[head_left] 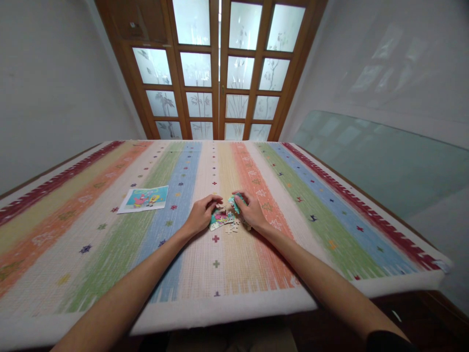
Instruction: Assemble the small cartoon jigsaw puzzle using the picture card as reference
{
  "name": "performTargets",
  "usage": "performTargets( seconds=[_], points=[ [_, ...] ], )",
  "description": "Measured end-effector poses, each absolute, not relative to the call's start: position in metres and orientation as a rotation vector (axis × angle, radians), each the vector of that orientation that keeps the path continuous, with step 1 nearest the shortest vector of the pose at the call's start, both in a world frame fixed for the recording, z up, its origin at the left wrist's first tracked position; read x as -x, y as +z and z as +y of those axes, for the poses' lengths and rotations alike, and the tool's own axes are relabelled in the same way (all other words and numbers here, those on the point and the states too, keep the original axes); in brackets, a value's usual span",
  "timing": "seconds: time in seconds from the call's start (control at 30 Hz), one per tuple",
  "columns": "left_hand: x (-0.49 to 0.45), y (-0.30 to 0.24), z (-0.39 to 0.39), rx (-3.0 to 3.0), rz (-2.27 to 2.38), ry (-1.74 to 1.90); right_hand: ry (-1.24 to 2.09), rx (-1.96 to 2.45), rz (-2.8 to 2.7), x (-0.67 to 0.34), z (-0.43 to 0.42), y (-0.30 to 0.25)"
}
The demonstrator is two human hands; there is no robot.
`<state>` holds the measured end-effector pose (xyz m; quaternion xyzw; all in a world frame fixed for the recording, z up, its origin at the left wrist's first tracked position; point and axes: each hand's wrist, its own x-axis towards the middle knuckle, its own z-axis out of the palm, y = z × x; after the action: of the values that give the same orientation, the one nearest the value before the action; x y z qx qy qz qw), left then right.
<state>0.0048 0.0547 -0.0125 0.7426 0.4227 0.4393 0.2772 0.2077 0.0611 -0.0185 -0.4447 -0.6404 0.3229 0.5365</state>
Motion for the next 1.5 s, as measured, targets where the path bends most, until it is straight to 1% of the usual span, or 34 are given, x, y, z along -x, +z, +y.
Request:
performTargets(
  seconds=[0.17, 0.53, 0.7, 0.8, 0.9, 1.1, 1.23, 1.37, 1.5],
  points=[
    [-0.004, -0.013, 0.055, -2.013, 1.152, 1.187, 0.815, 1.032, -1.522, -0.209, 0.062, -0.019],
    [-0.006, -0.014, 0.055, -1.974, 1.177, 1.158, 0.729, 1.123, -1.56, -0.208, 0.058, -0.013],
    [-0.003, -0.012, 0.054, -1.982, 1.036, 1.048, 0.741, 1.123, -1.576, -0.209, 0.06, -0.013],
    [-0.002, -0.013, 0.053, -2.083, 1.01, 0.99, 0.788, 1.139, -1.616, -0.211, 0.062, -0.013],
    [-0.004, -0.015, 0.053, -2.15, 1.034, 1.033, 0.785, 1.141, -1.645, -0.211, 0.061, -0.012],
    [-0.006, -0.016, 0.054, -2.095, 1.05, 1.134, 0.766, 1.113, -1.579, -0.205, 0.057, -0.011],
    [-0.008, -0.018, 0.056, -2.037, 1.053, 1.212, 0.821, 1.108, -1.563, -0.204, 0.057, -0.014],
    [-0.008, -0.019, 0.057, -2.024, 1.023, 1.2, 0.869, 1.024, -1.634, -0.207, 0.06, -0.016],
    [0.002, -0.013, 0.054, -2.088, 1.021, 1.137, 0.769, 1.019, -1.801, -0.215, 0.063, -0.013]
  ],
)
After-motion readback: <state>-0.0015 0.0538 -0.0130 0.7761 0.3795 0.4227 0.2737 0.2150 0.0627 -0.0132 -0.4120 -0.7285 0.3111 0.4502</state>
